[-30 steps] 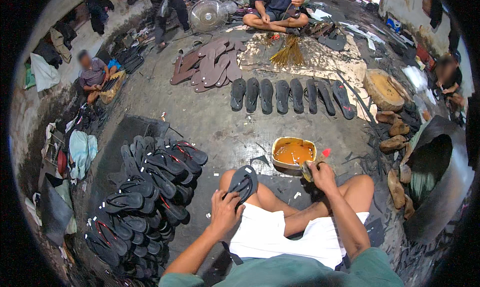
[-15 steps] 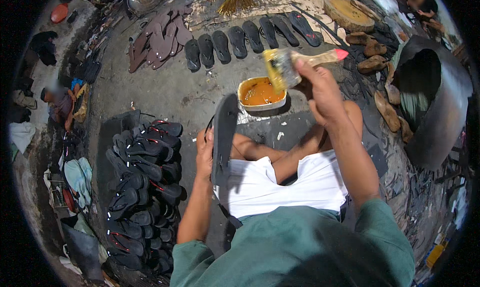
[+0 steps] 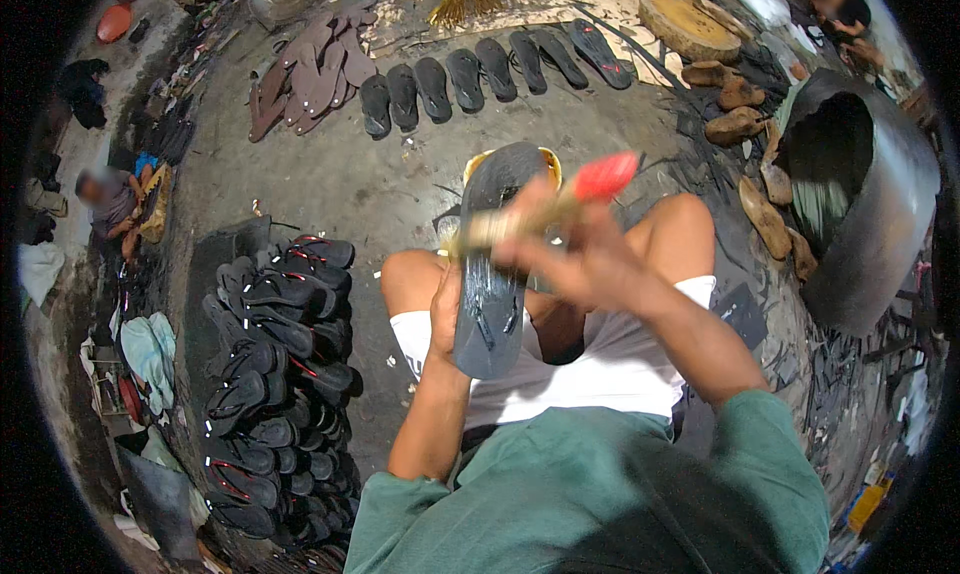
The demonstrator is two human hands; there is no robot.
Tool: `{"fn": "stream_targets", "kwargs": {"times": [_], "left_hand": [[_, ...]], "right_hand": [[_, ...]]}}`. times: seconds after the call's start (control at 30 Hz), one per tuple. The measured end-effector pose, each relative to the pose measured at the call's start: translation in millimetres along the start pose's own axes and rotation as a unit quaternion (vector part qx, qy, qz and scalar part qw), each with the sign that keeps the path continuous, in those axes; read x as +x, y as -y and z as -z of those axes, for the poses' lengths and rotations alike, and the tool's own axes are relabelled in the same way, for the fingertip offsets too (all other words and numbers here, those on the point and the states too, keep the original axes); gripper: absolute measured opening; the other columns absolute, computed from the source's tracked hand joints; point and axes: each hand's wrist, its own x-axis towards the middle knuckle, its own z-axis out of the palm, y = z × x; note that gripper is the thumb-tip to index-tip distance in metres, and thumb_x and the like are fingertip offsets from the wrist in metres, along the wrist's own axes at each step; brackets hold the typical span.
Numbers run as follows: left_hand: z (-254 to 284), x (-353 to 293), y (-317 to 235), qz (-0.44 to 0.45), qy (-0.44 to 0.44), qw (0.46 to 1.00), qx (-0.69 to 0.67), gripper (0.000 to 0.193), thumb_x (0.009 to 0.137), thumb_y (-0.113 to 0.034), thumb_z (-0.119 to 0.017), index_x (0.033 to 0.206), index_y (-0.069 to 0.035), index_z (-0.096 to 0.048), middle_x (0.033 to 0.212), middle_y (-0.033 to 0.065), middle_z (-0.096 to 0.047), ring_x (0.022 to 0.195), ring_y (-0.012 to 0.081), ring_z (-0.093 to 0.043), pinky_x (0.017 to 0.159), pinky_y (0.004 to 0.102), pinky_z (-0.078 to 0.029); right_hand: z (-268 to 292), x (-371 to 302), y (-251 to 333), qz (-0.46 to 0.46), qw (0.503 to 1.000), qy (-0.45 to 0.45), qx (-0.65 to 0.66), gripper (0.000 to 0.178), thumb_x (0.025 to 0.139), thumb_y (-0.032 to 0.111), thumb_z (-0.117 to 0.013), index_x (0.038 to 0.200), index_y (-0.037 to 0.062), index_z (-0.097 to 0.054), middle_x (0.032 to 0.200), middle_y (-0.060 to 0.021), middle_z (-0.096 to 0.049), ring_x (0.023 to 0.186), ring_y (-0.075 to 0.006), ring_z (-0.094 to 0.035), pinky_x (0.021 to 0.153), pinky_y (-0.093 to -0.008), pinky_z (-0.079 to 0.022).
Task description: The person sits on the floor and applies a brown adhesive to the soles of black flip-flops using a brush. They repeatedly dip the brush into a container of glue and coat each sole before placing the treated slippers on the floor.
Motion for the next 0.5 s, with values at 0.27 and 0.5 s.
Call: {"fn": "stream_targets", "kwargs": {"times": [0.27,0.5], "left_hand": [[-6.6,-11.9,-18.2,-0.106,-0.078,0.938,0.321,0.049,0.109,-0.035,-0.034,0.138,0.001,-0.050,0.125,0.0174,-0.064,0.107,0.0263,-0.067,0.092,0.0391,-0.057],[-19.4,18.3,-26.6,-0.174,-0.028,0.979,0.103,0.049,0.108,-0.041,-0.037,0.123,-0.001,-0.061,0.110,0.0153,-0.071,0.091,0.0252,-0.073,0.078,0.0390,-0.062]], "right_hand": [[52.0,28.5,-35.7,-0.070,0.976,-0.208,-0.010,0.023,0.092,0.014,-0.073,0.110,-0.0001,-0.071,0.096,-0.0052,-0.071,0.091,-0.0137,-0.064,0.084,-0.0275,-0.050],[-5.8,-36.1,2.4,0.057,0.994,0.094,-0.019,0.024,0.084,0.013,-0.079,0.104,0.0055,-0.071,0.097,-0.0041,-0.069,0.091,-0.0206,-0.064,0.085,-0.0393,-0.048]]}}
